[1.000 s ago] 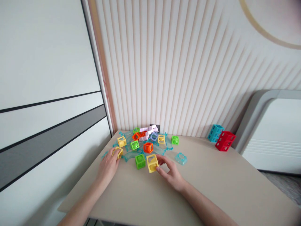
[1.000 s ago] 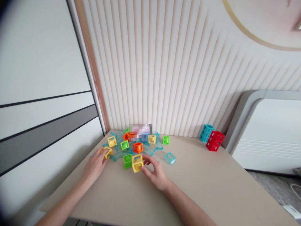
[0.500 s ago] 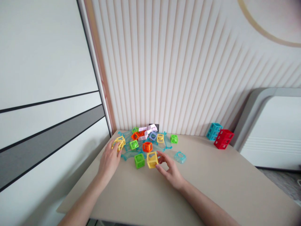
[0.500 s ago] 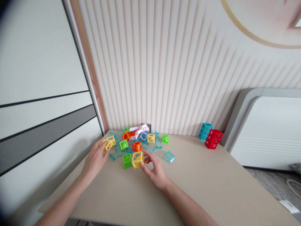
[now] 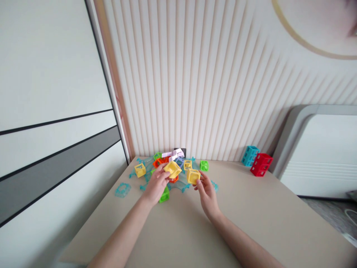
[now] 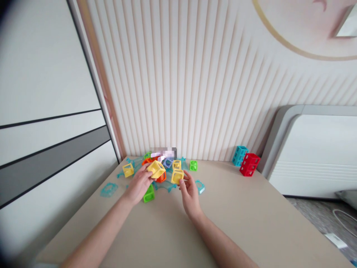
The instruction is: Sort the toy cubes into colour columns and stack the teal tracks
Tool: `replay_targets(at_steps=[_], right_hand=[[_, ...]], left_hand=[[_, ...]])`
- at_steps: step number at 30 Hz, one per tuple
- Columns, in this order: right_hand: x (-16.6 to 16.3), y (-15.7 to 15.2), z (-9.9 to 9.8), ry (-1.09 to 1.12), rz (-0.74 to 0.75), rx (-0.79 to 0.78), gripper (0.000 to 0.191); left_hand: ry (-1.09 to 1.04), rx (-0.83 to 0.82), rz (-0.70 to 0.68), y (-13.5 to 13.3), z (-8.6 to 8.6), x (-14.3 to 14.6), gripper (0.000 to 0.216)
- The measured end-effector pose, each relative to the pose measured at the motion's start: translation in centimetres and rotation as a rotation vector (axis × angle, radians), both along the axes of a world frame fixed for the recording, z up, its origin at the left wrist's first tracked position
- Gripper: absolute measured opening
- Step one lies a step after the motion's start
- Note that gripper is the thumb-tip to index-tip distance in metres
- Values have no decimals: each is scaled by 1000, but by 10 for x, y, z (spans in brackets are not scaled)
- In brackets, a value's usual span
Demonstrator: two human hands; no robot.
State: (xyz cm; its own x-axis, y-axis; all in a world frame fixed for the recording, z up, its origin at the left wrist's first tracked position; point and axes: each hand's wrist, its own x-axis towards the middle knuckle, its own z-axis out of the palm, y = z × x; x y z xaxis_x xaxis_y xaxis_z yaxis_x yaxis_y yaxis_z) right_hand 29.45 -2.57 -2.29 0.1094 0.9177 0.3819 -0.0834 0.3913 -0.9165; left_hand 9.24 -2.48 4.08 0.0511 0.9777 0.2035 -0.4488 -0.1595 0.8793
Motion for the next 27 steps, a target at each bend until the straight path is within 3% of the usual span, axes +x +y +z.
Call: replay_targets(at_steps=[4, 10, 18, 24, 27], right_hand=[[3, 4, -1, 41, -46, -31, 53], [-1, 0, -3, 40, -3, -48, 53], [-2, -2, -3, -54, -17, -13, 52], [1, -1, -4, -96, -31, 13, 49], [1, -4, -4, -138, -25, 33, 48]], left_hand=[[-140, 41, -138, -5, -20, 13, 30], [-30, 11, -260, -18, -37, 13, 19], [198, 87, -158, -22, -41, 15, 16], [257, 25, -189, -23, -42, 18, 40], [275, 39, -206, -22, -45, 19, 39]])
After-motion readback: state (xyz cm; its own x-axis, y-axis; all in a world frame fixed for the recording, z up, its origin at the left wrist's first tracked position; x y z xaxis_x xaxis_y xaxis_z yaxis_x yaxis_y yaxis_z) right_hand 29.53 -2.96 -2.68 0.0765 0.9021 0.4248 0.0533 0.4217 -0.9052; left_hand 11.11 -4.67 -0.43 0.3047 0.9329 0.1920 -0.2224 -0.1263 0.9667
